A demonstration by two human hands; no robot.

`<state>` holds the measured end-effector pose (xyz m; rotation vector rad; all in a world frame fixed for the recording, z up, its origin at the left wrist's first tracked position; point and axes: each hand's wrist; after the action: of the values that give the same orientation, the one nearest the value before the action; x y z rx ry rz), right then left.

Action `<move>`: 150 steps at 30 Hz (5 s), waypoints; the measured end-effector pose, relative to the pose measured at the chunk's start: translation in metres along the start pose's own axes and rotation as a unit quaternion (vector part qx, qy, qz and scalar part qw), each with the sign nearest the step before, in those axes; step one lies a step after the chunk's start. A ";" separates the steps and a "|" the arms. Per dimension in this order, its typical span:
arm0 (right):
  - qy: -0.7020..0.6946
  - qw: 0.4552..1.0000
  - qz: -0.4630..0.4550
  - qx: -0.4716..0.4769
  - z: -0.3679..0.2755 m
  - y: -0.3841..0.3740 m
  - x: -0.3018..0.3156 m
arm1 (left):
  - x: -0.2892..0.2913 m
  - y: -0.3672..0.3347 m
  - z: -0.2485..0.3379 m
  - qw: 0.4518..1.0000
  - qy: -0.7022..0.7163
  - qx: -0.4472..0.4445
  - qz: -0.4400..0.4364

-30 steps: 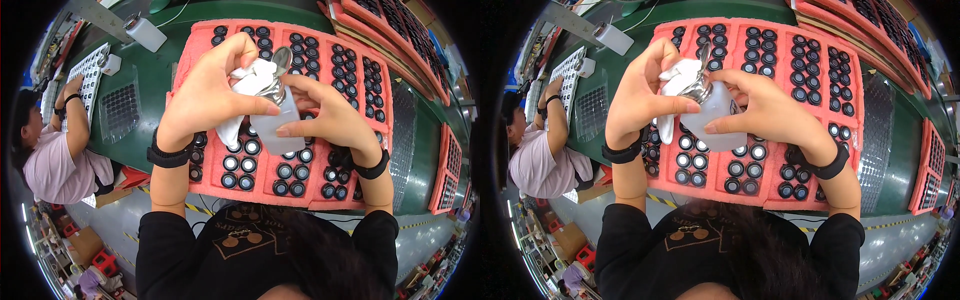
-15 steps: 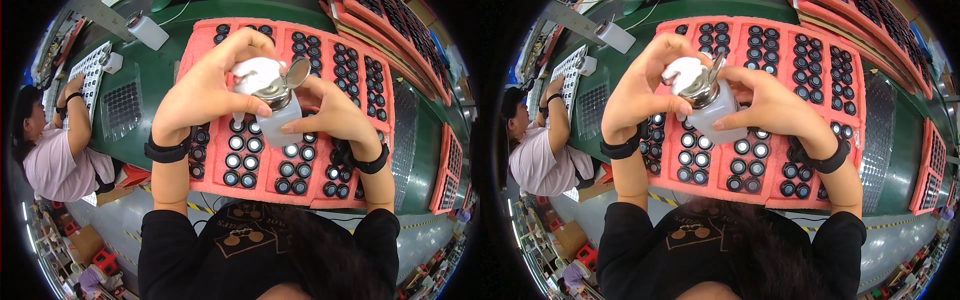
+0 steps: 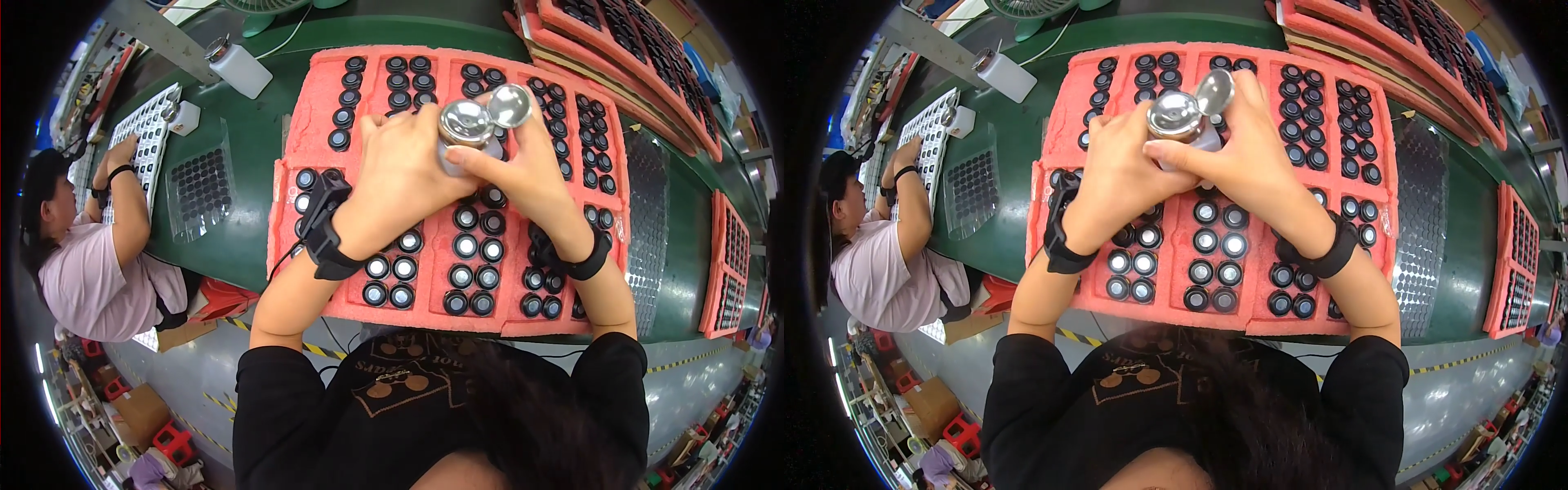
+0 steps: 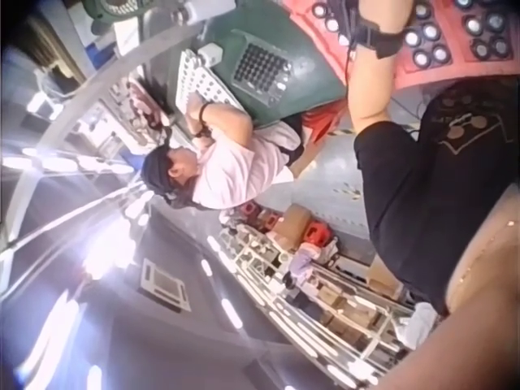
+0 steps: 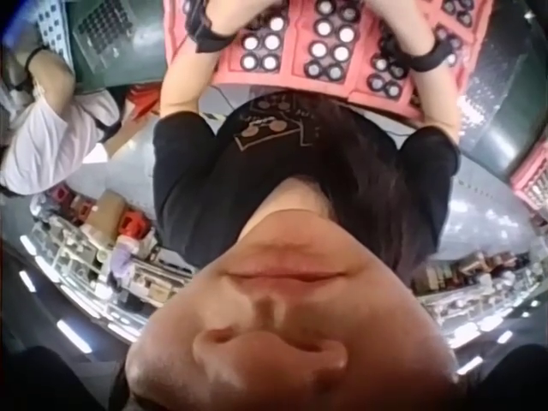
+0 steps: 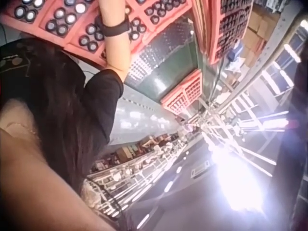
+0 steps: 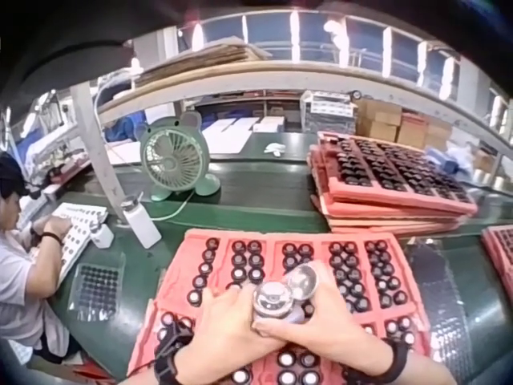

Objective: The person wipes the sensors in a tray with a cloth and liquid from a bottle, then peels small black stickers from a plastic sheet and applies them to each sensor.

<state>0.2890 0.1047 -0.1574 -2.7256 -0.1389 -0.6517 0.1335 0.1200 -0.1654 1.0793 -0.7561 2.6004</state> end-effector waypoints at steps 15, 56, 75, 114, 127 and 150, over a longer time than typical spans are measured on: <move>-0.013 0.998 -0.053 -0.043 -0.003 -0.004 0.014 | 0.005 -0.002 0.001 0.995 -0.006 -0.063 -0.078; -0.049 0.998 -0.018 0.032 0.001 -0.003 0.009 | 0.006 -0.011 -0.023 0.942 0.294 0.102 -0.124; 0.084 0.996 0.003 0.028 -0.009 0.002 0.008 | 0.004 -0.007 -0.020 0.967 0.219 0.089 -0.098; -0.241 0.970 -0.019 -0.017 -0.004 0.001 0.006 | 0.002 -0.003 -0.005 0.999 0.041 0.001 0.016; -0.170 0.970 -0.162 -0.065 0.003 -0.003 0.022 | 0.016 -0.006 -0.017 0.979 0.192 0.001 -0.073; 0.126 0.988 -0.090 0.013 0.031 -0.005 0.023 | 0.027 -0.010 -0.049 0.998 -0.017 -0.025 -0.062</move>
<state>0.3215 0.1200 -0.1721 -2.5978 -0.3312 -1.0312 0.0888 0.1553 -0.1718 1.1219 -0.7344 2.4525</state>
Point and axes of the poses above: each hand's wrist, its own y-axis away from the middle knuckle, its own x-axis out of the back of the hand, z = x × y, and after that the axes turned 2 degrees about z, right-handed
